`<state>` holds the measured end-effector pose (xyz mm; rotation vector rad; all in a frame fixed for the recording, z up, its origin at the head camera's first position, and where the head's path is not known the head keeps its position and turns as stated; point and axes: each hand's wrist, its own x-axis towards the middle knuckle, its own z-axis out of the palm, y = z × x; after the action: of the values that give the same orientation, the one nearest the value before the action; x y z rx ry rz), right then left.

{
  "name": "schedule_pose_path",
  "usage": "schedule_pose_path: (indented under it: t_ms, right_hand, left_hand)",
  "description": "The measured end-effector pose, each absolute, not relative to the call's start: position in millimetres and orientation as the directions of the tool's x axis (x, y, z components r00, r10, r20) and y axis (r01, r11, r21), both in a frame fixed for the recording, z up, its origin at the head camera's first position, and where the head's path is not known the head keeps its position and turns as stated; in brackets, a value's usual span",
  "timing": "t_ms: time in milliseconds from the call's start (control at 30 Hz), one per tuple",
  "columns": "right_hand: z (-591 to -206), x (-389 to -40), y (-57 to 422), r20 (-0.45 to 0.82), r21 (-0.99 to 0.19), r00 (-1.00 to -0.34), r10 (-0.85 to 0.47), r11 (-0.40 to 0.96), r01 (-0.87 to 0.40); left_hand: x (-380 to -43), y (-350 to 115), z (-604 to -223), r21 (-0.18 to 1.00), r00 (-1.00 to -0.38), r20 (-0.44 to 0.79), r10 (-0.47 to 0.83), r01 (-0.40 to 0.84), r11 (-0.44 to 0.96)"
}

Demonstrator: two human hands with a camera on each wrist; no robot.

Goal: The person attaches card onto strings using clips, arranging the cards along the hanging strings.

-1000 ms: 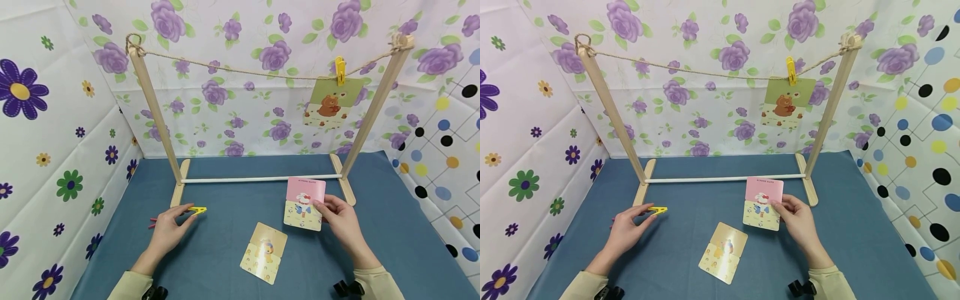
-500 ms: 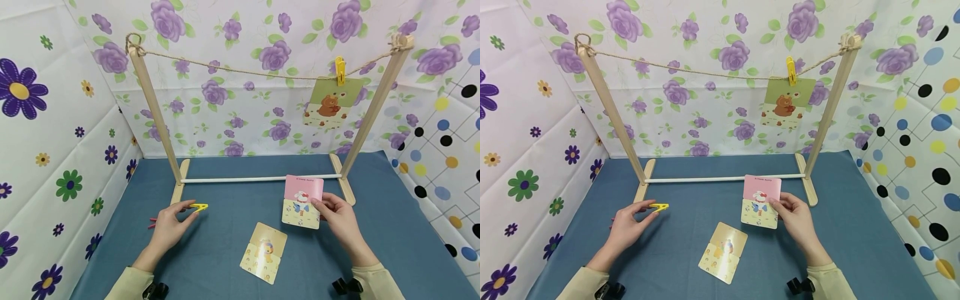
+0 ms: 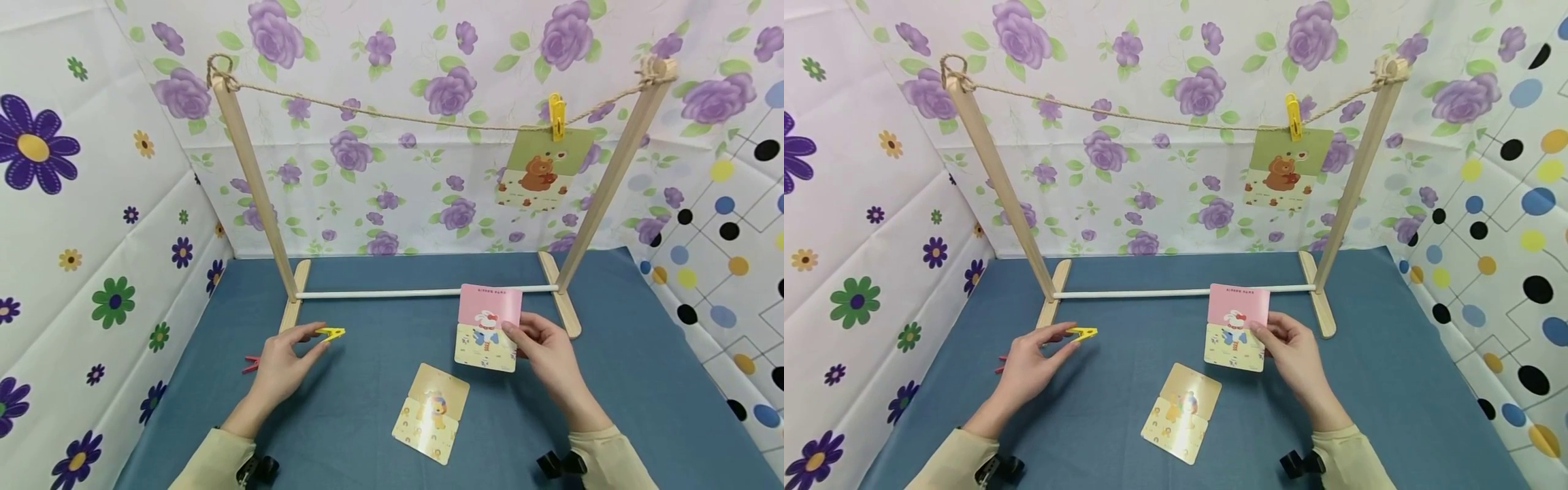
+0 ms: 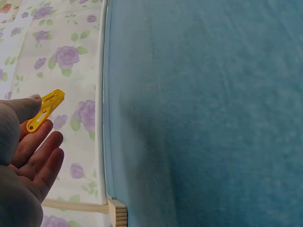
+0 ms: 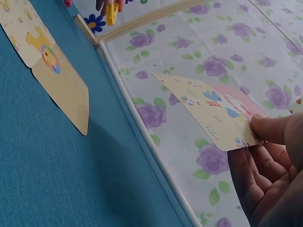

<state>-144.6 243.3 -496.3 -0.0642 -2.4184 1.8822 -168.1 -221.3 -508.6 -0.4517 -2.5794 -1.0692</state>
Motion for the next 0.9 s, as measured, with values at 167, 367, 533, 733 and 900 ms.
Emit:
schedule_pose_path:
  t_ms: [167,367,533,733,900]
  right_hand:
    - [-494.4,-147.5,240.2,0.041,-0.973,-0.996,0.073,0.231,-0.023]
    - [-490.6,-148.0,233.9,0.059,-0.975,-0.996,0.067,0.218,-0.043]
    - [-490.4,-147.3,230.9,0.064,-0.978,-0.996,0.068,0.205,-0.049]
    - [-490.6,-150.6,230.3,0.08,-0.974,-0.994,0.068,0.218,-0.064]
    - [-487.5,-153.5,228.2,0.08,-0.975,-0.994,0.073,0.215,-0.063]
  left_hand:
    - [-170.9,-217.8,-503.3,0.621,-0.883,0.438,0.166,0.431,0.655]
    - [-172.5,-214.7,-499.3,0.627,-0.883,0.443,0.156,0.43,0.65]
    - [-171.6,-213.5,-496.9,0.644,-0.887,0.44,0.141,0.422,0.638]
    - [-172.4,-212.2,-495.6,0.654,-0.892,0.434,0.126,0.408,0.637]
    - [-172.8,-208.7,-490.1,0.698,-0.91,0.405,0.086,0.369,0.614]
